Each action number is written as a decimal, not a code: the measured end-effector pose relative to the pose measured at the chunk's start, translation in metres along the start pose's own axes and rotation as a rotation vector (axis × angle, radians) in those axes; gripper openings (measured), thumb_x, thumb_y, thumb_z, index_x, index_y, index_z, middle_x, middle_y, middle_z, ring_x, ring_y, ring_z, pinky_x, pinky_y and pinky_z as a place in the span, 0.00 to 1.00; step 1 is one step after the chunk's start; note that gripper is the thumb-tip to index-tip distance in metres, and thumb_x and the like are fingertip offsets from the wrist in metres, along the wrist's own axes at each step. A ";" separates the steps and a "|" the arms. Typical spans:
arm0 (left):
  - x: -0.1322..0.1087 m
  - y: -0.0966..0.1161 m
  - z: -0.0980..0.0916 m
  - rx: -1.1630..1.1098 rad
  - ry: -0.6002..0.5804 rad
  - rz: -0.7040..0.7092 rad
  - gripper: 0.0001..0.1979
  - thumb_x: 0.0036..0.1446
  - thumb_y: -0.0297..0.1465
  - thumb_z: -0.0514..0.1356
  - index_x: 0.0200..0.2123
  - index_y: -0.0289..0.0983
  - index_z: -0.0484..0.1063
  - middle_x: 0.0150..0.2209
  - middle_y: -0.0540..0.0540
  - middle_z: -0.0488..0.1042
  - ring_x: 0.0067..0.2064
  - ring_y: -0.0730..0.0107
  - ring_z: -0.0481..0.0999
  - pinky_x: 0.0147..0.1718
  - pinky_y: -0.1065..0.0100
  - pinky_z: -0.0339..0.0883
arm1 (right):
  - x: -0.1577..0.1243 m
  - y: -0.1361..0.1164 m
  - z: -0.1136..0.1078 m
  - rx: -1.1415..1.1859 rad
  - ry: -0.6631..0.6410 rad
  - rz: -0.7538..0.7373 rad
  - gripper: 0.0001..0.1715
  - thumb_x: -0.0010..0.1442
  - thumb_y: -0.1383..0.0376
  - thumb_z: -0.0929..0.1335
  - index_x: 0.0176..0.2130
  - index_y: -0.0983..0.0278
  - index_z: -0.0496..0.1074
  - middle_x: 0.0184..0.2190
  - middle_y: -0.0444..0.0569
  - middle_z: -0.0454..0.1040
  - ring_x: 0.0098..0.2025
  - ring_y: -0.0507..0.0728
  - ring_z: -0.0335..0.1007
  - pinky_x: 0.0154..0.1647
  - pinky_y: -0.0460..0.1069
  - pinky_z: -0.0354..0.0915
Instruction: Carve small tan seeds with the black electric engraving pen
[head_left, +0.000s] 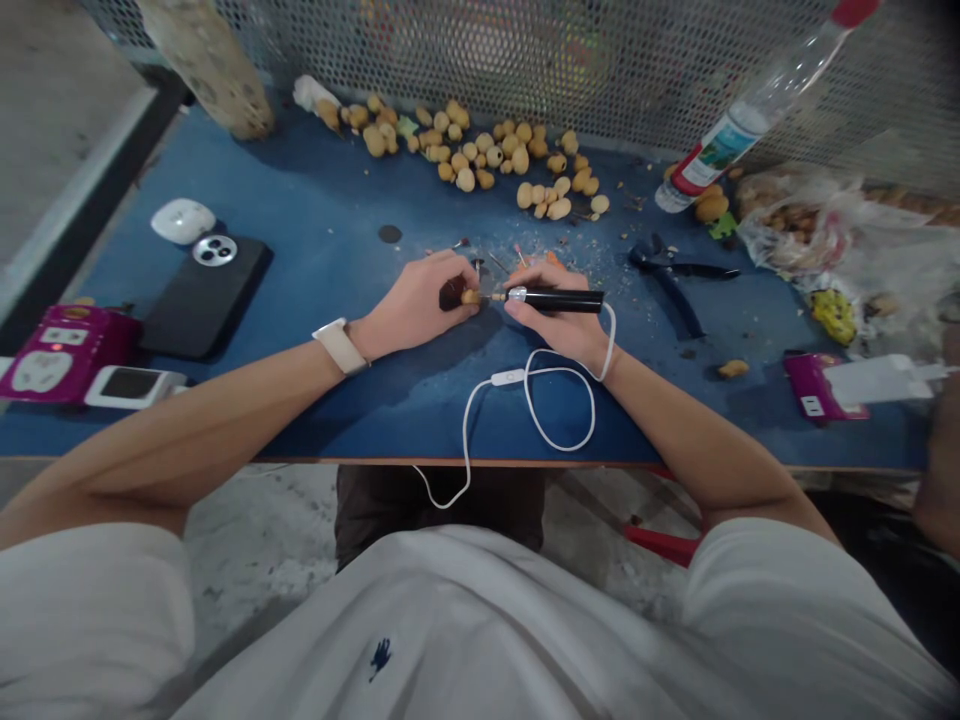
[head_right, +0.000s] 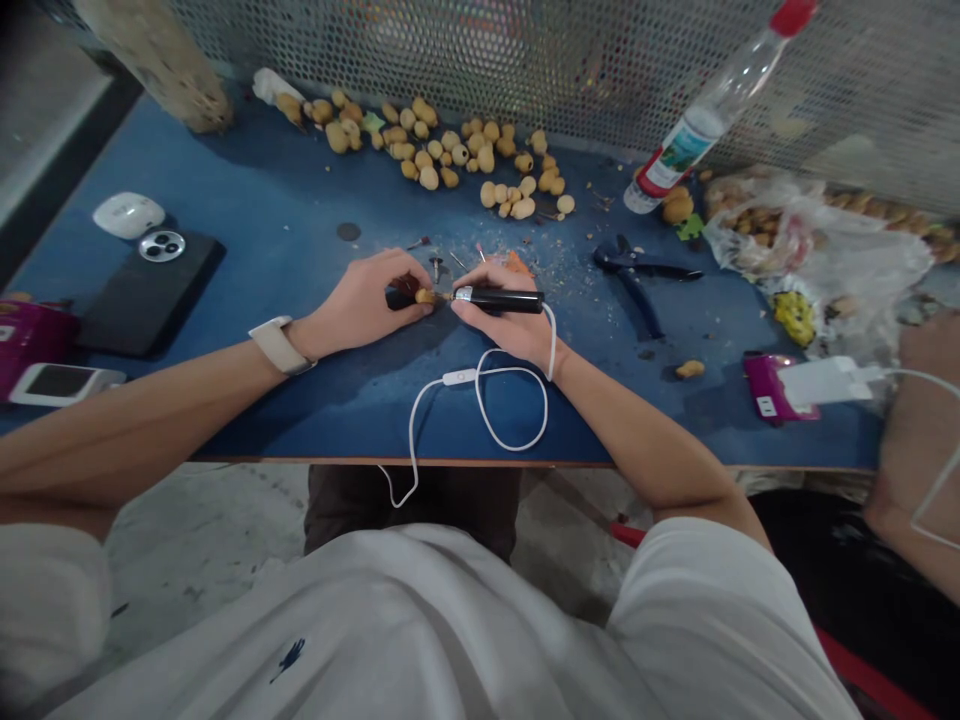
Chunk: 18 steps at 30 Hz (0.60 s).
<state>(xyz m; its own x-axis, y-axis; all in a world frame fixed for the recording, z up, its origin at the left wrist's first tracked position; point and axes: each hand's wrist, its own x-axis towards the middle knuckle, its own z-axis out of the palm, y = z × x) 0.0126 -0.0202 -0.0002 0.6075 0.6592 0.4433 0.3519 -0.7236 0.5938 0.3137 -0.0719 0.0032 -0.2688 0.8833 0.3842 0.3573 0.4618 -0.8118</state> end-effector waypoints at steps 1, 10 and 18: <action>0.000 0.000 0.000 -0.004 0.001 -0.002 0.08 0.73 0.32 0.76 0.49 0.45 0.81 0.49 0.42 0.89 0.47 0.51 0.90 0.53 0.50 0.89 | 0.000 0.000 0.000 -0.001 -0.001 0.003 0.30 0.73 0.33 0.84 0.51 0.54 0.92 0.47 0.50 0.94 0.49 0.66 0.90 0.58 0.64 0.84; 0.000 0.000 0.001 -0.017 0.021 -0.005 0.07 0.71 0.35 0.75 0.49 0.45 0.83 0.48 0.43 0.89 0.45 0.52 0.90 0.52 0.50 0.89 | 0.001 -0.005 -0.001 0.020 -0.012 0.043 0.33 0.69 0.30 0.85 0.49 0.53 0.91 0.47 0.49 0.94 0.49 0.67 0.90 0.60 0.65 0.85; 0.000 0.001 0.000 -0.015 0.008 -0.004 0.07 0.72 0.33 0.75 0.49 0.45 0.83 0.49 0.42 0.89 0.45 0.52 0.90 0.52 0.50 0.89 | -0.001 -0.003 -0.001 0.023 -0.016 0.027 0.31 0.72 0.32 0.85 0.51 0.54 0.92 0.47 0.50 0.93 0.48 0.66 0.89 0.59 0.65 0.84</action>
<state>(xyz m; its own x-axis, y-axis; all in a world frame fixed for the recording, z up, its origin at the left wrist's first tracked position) 0.0133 -0.0210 0.0006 0.6003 0.6636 0.4464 0.3434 -0.7179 0.6055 0.3140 -0.0738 0.0058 -0.2736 0.8938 0.3554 0.3438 0.4360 -0.8317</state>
